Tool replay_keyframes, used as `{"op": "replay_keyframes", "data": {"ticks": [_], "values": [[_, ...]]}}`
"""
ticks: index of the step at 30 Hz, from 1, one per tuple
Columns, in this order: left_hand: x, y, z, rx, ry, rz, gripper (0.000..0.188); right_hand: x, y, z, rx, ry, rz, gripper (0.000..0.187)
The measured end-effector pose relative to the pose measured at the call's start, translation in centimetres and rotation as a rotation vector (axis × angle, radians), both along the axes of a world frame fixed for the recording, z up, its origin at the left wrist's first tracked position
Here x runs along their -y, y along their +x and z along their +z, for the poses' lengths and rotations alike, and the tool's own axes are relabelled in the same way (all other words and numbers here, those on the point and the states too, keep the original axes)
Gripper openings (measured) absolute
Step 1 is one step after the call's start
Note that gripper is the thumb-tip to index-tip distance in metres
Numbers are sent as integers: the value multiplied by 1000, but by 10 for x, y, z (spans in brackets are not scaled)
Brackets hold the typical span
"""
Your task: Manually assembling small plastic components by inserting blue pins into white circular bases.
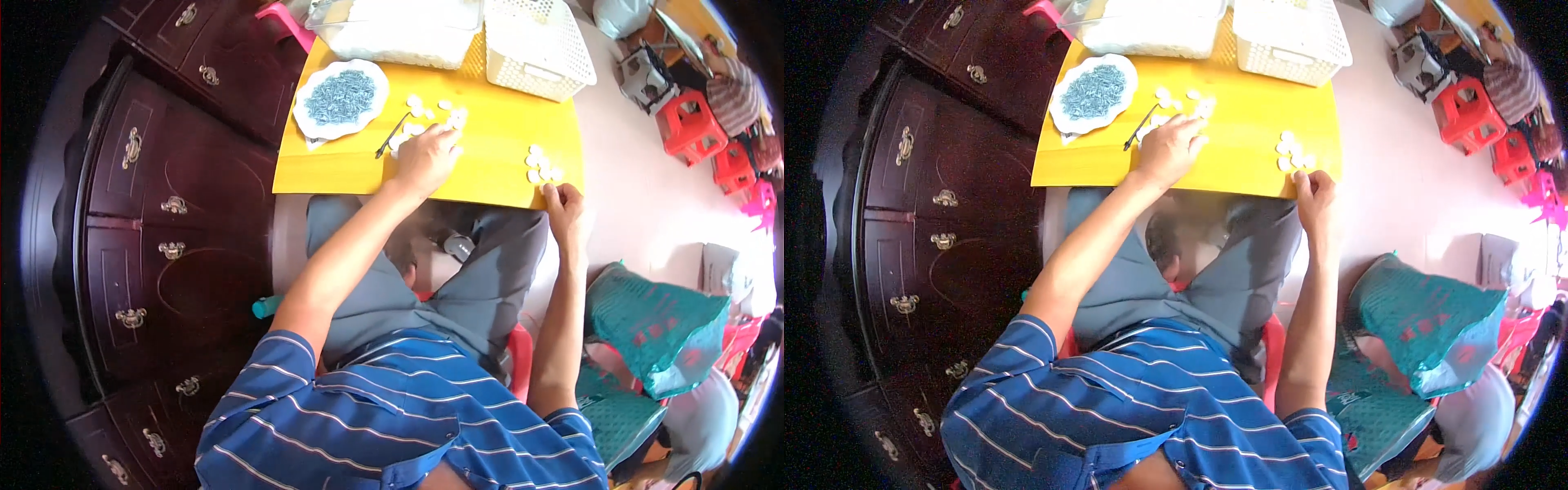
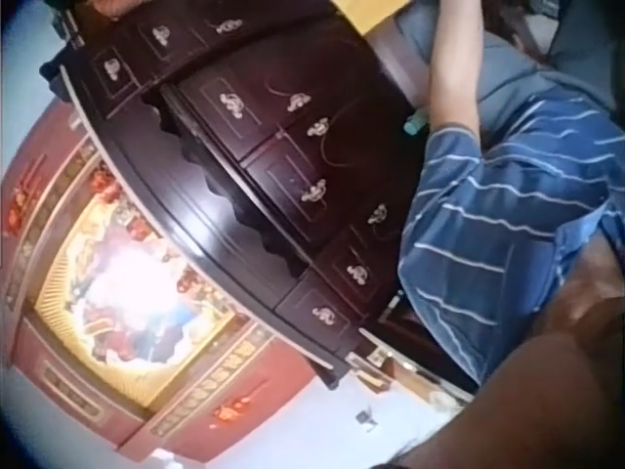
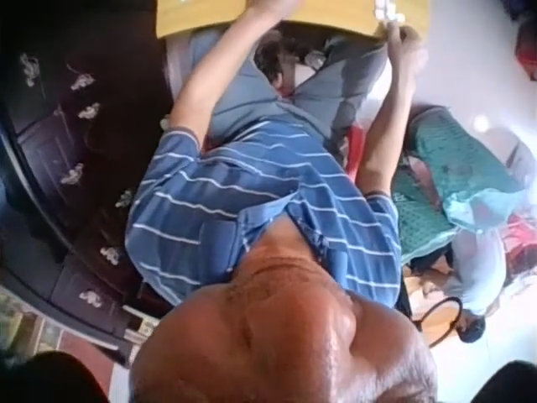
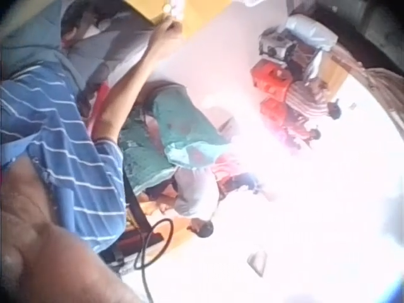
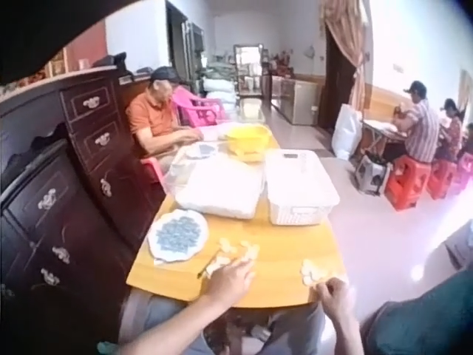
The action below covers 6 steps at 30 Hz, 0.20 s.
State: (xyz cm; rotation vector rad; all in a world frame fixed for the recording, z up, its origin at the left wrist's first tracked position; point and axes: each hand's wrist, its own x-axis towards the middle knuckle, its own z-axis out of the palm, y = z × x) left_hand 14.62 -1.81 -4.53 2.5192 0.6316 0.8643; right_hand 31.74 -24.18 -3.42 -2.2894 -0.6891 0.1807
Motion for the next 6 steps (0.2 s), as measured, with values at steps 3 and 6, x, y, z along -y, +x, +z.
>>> {"op": "replay_keyframes", "data": {"ticks": [3,6], "values": [[-10,6,-13,-134,-28,11,20,-4,-3,3,105,-68,-37,36],[-9,9,-13,-160,-13,36,21,-2,-4,-6,188,21,-128,41]]}}
